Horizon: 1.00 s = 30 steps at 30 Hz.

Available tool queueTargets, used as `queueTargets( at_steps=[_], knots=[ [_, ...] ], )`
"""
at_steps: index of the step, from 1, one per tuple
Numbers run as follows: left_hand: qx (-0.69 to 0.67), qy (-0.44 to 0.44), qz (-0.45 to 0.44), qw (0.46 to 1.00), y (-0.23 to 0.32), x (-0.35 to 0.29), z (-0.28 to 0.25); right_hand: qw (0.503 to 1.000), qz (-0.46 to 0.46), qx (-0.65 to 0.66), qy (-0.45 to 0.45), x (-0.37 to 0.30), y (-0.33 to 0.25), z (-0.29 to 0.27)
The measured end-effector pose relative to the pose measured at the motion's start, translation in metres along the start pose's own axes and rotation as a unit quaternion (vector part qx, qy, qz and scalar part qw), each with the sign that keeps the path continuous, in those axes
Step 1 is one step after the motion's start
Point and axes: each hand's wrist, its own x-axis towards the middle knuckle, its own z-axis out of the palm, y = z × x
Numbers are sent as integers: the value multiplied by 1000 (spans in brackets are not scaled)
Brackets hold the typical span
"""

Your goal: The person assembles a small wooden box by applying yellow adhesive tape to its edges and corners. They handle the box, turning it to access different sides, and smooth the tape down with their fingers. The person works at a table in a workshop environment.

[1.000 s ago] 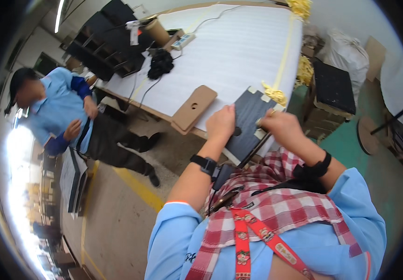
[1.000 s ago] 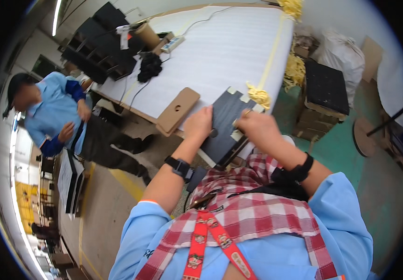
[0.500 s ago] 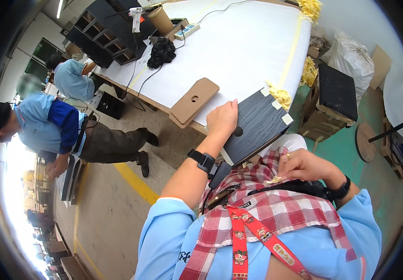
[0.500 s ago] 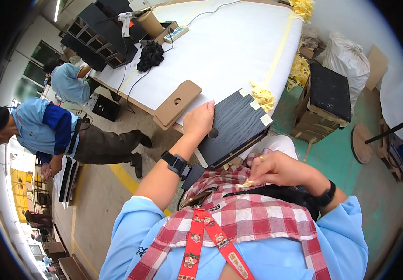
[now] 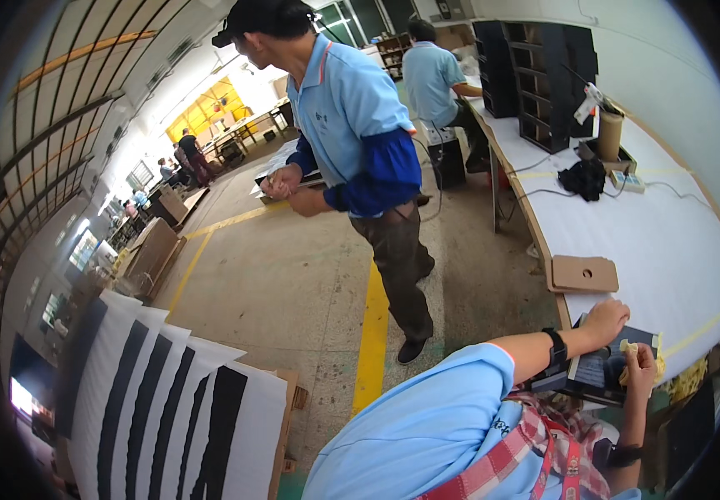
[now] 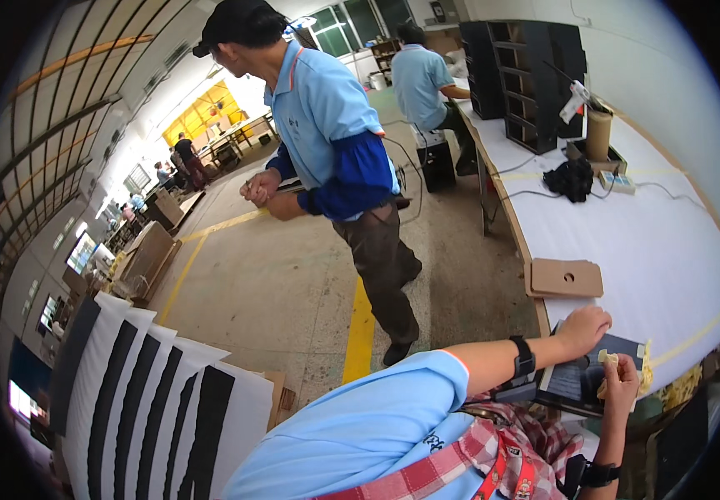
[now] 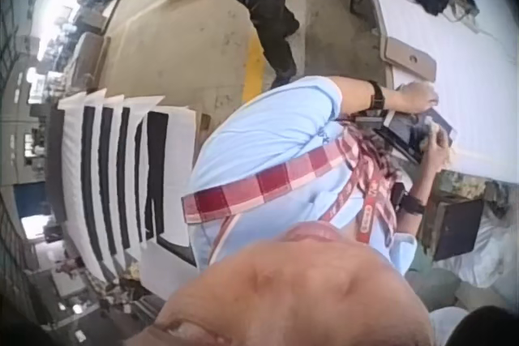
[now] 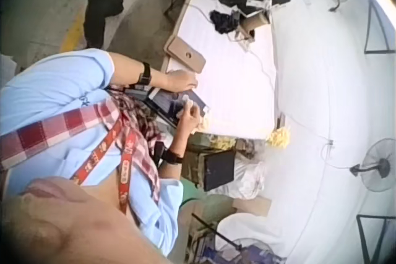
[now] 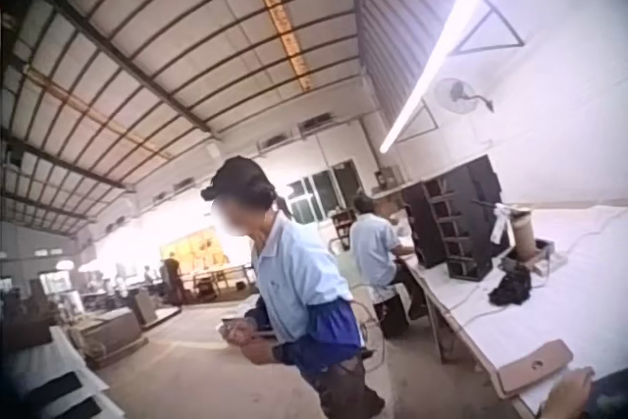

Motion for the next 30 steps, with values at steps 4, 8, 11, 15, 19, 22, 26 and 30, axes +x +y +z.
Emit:
queueTargets(
  at_steps=[4, 8, 11, 15, 19, 22, 26, 30],
  knots=[
    [-80, -84, -4, 993, 24, -10, -22, 999, -39, -7, 24, 7, 12, 4],
    [-158, -144, -58, 975, 52, -10, -34, 998, -46, 18, 37, 2, 2, 9],
    [-206, -157, -73, 963, 48, -9, -31, 999, -12, 33, 39, -1, -1, 6],
    [-224, -206, -113, 946, 52, 0, -36, 998, -38, 41, 31, -5, -11, 8],
    [-151, -167, -119, 967, 44, 8, -26, 999, -29, 7, 41, 3, -11, 11],
    [-367, -308, -284, 830, 13, 13, -40, 996, -23, -84, 14, 2, -29, 27],
    [-254, -260, -262, 894, 15, 40, -66, 999, 11, -30, 43, -12, -46, 19],
    [-202, -223, -215, 929, -7, 37, -64, 997, 11, 57, 44, -16, -43, 16]
  ],
)
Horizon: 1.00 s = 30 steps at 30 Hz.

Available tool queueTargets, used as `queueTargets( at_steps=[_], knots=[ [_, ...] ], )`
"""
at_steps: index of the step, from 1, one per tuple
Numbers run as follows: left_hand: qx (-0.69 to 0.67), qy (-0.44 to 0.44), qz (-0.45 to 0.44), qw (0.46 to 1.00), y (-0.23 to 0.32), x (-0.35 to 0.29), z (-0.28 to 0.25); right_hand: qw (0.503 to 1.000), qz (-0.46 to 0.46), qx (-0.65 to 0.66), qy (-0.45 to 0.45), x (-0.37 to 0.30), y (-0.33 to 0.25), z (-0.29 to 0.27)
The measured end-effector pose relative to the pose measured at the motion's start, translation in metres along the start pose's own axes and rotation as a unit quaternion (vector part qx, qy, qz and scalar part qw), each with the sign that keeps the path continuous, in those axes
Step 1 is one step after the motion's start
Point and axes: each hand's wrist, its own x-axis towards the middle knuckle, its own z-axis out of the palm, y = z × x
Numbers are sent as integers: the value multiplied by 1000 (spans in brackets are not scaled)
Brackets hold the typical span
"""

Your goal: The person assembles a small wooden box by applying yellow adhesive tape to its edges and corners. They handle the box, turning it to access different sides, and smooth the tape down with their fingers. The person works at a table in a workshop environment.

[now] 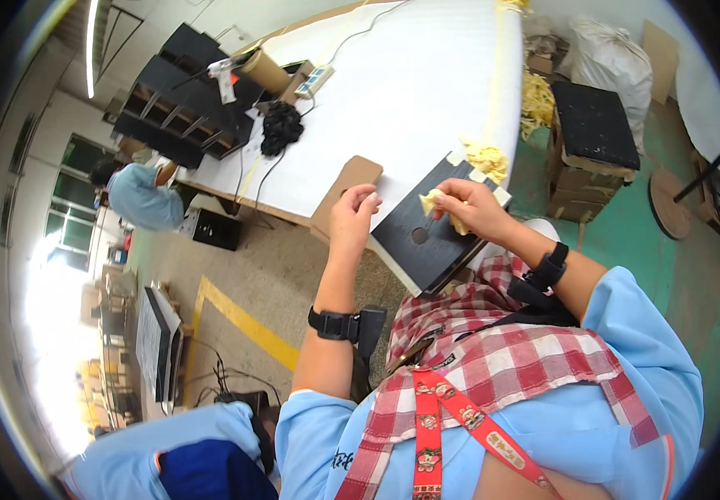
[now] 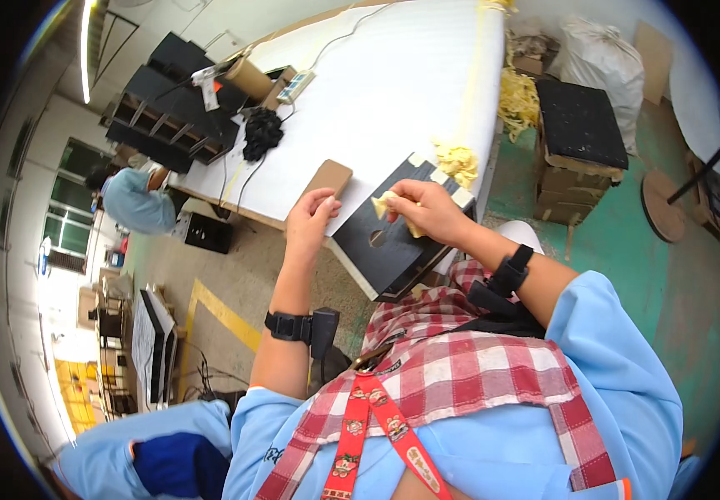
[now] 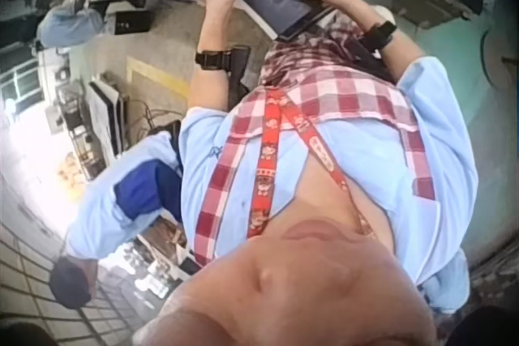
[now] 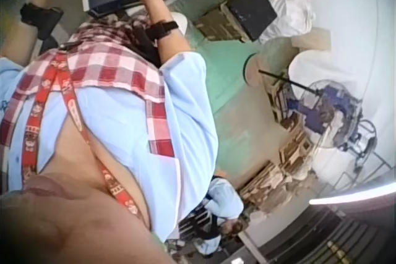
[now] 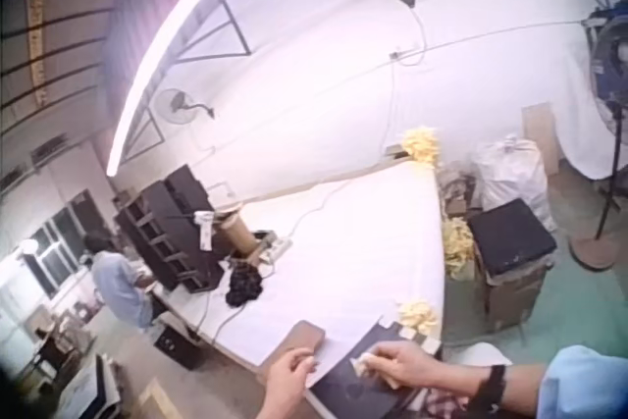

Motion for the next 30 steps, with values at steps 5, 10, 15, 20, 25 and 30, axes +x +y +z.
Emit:
queueTargets(
  at_steps=[5, 10, 15, 20, 25, 30],
  knots=[
    [89, -44, -4, 995, -32, 1, 7, 992, -53, -106, 53, 0, 3, 7],
    [284, -31, 0, 958, -22, -10, 26, 986, -39, -157, 46, -1, -1, 11],
    [302, 24, 15, 953, -15, -16, 38, 996, -15, -57, 60, -3, -6, -6],
    [172, 87, 2, 981, -41, -51, 0, 977, -4, -4, 211, -11, -10, -62],
    [45, -335, -309, 889, -22, -97, -21, 924, 155, 290, 198, -21, 39, -103],
    [94, -324, -218, 916, -14, -114, -8, 896, 201, 380, 109, -32, 46, -82]
  ],
)
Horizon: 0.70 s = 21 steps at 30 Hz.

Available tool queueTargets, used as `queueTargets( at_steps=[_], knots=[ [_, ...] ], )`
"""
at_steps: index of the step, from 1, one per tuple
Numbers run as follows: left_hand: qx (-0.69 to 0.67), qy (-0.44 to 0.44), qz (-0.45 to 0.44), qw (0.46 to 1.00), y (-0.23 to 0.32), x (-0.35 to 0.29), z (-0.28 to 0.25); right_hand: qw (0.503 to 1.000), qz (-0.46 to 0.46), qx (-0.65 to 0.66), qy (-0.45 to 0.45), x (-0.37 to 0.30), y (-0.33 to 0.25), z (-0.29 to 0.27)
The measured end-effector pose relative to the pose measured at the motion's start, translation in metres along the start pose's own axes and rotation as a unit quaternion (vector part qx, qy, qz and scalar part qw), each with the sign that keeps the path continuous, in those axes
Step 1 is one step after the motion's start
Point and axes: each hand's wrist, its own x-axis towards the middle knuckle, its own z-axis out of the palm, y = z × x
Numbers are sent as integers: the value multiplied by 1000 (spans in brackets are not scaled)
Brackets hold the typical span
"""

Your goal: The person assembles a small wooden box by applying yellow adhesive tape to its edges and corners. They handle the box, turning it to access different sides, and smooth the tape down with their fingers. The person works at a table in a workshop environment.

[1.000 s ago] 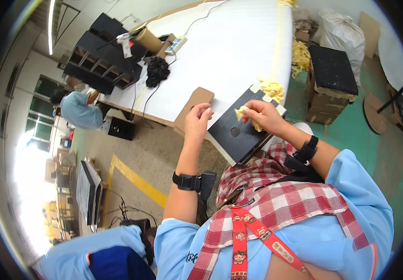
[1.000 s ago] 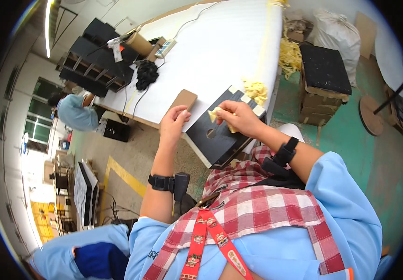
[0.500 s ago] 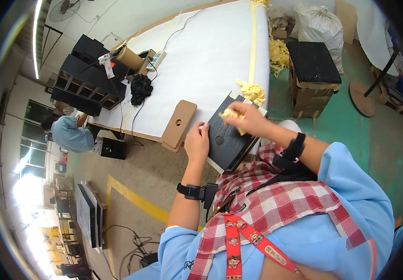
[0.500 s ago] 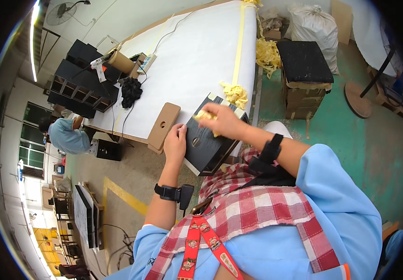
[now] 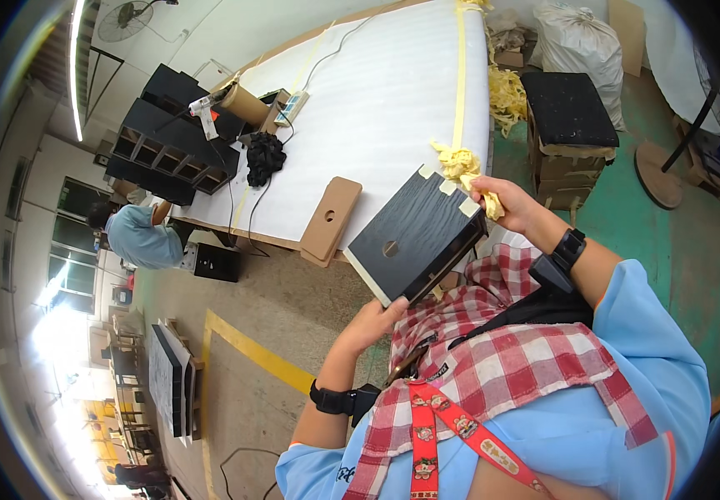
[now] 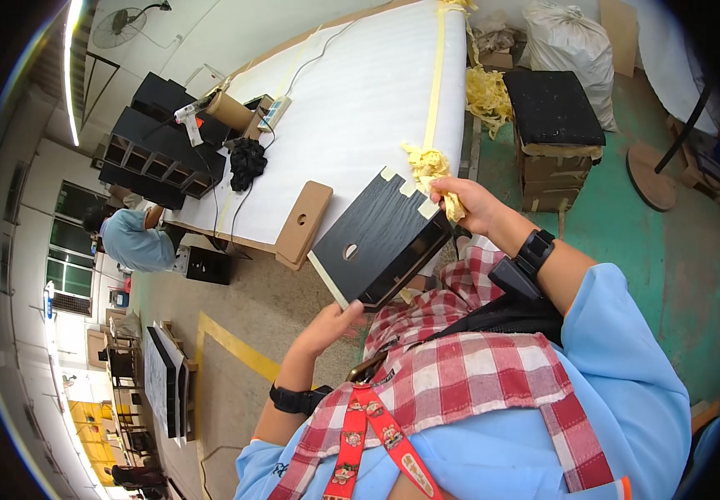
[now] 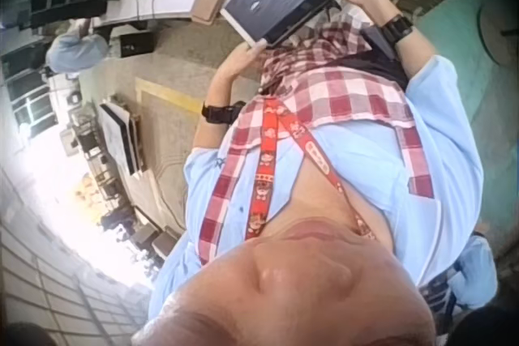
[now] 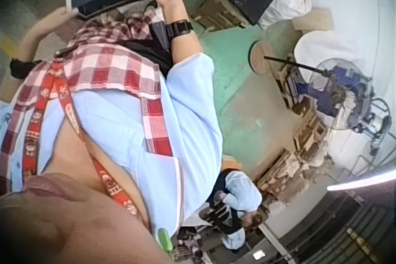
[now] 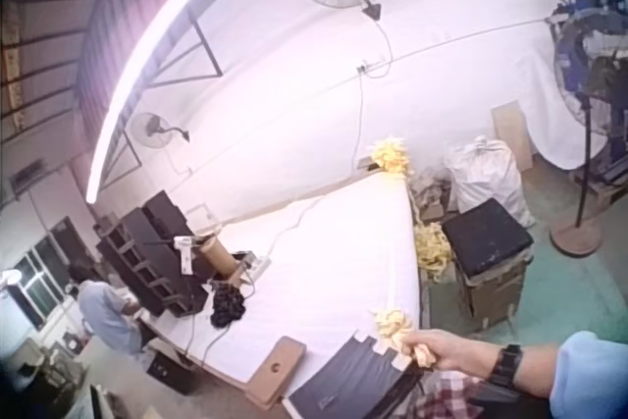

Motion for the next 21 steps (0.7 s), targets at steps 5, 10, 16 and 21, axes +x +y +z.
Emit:
queueTargets(
  at_steps=[5, 10, 16, 21],
  knots=[
    [233, 317, 39, 918, 4, 6, -6, 993, 96, 20, -73, -23, 25, 1],
    [245, 441, 151, 850, 1, 29, -39, 977, 136, 40, -160, -32, 38, 2],
    [113, 466, 180, 859, 15, 101, -88, 981, 91, -97, -142, -45, 25, 19],
    [289, 483, 175, 807, 14, 113, -82, 978, 12, -138, -154, -54, 7, 38]
  ],
)
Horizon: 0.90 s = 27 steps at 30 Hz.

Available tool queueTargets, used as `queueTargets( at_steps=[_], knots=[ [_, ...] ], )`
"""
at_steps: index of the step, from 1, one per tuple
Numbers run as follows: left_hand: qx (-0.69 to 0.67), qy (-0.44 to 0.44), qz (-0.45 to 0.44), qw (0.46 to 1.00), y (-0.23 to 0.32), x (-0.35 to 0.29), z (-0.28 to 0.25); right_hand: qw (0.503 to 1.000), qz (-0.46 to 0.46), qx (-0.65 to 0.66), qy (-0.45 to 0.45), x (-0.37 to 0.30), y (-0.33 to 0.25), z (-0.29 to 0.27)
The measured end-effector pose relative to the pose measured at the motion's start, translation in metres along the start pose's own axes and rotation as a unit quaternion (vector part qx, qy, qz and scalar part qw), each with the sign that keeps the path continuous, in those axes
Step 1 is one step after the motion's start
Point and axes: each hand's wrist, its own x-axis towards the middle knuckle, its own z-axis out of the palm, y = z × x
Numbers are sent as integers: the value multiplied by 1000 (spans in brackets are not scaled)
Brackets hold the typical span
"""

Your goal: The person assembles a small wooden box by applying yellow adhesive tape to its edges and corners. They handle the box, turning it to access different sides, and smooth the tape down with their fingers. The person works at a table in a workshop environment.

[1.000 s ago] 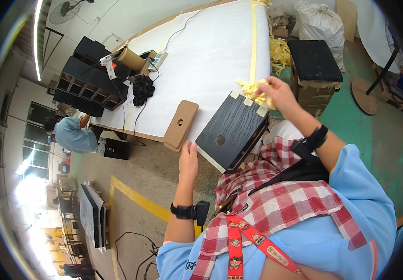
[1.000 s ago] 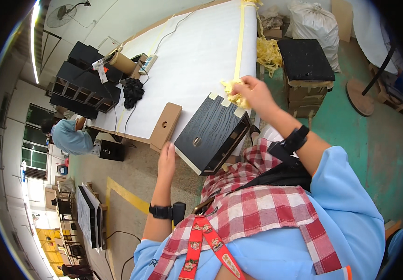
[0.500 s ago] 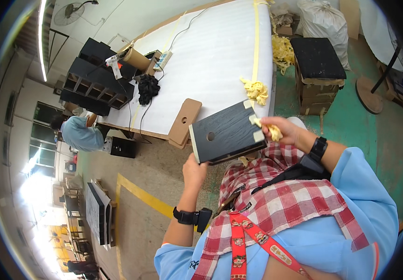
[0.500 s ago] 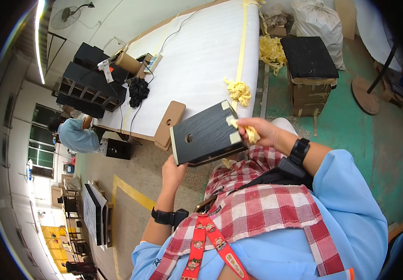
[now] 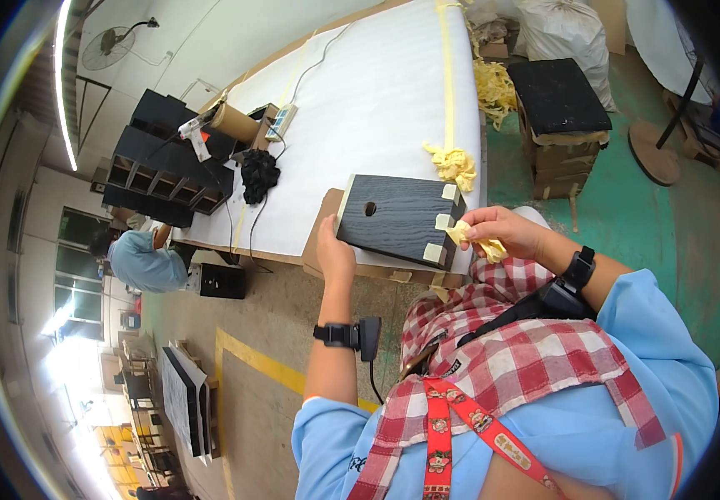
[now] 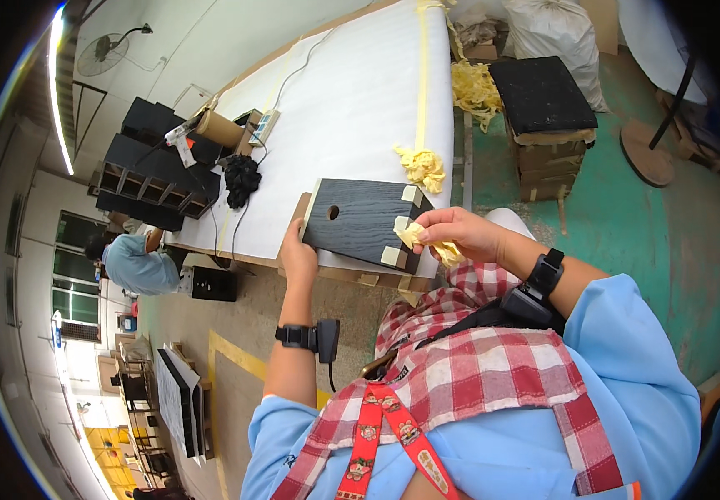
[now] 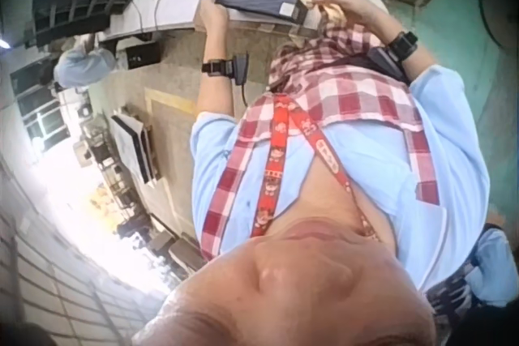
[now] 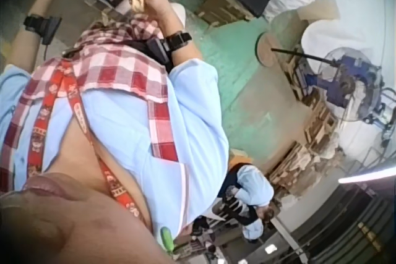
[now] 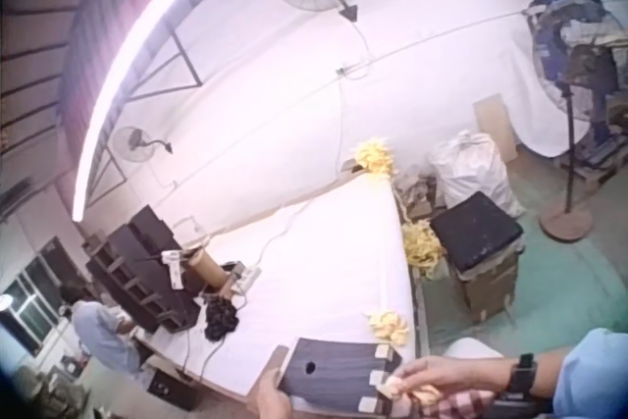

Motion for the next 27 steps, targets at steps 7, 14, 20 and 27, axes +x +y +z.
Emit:
queueTargets(
  at_steps=[7, 14, 20, 27],
  knots=[
    [-247, -138, 237, 929, 136, -36, -64, 999, 22, 42, 6, 11, -3, 10],
    [-245, -230, 218, 916, 134, -43, -66, 993, 111, 19, -19, 9, -3, 21],
    [-272, -243, 203, 909, 137, -51, -65, 988, 126, -92, 0, 3, -7, 20],
    [-453, -310, -100, 830, 136, -49, -72, 869, -93, -454, 173, 3, -30, 18]
  ],
)
